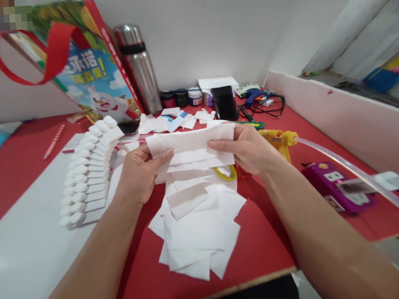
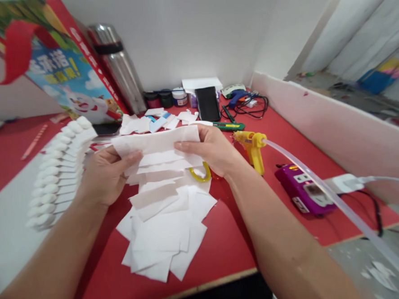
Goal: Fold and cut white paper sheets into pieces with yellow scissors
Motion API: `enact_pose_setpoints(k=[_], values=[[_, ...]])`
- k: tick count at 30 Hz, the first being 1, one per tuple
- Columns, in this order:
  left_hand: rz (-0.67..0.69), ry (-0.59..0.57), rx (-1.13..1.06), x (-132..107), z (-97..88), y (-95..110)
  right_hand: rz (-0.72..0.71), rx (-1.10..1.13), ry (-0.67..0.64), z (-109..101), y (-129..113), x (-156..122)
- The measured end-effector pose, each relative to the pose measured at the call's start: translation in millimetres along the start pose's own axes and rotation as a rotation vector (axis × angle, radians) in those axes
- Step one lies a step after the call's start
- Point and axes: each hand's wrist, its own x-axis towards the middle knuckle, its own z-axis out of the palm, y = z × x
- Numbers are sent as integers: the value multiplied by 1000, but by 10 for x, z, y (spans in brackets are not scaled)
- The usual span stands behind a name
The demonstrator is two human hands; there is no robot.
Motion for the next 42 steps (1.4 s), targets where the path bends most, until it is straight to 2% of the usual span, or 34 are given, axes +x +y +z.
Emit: enact_pose_setpoints(k=[3,7,15,22,29,35,39,42], values=[[14,-35,-24,-4,5,24,-12,-9,-61,5,-1,-15],[1,-100,-39,-1,-32,49,48,-75,-140,8,-36,-47],[-62,-161,34,-31,-61,88,26,-91,-137,-104,-94,-64],[-58,-189,-29,-62,-94,119,-10,-49,-103,-160,-95,-55],[-60,-343,-47,-66,-134,139,3,46,-80,-137,-105,-24],[-34,-337,-48,-75,-159,178,-39,113,-80,-98,-126,-10],[1,-308,-38,-80,-129,195,-60,22,-53,-70,-137,-16],[-8,-281,92,-56,-100,154,-51,-79,10,-50,-98,-9]])
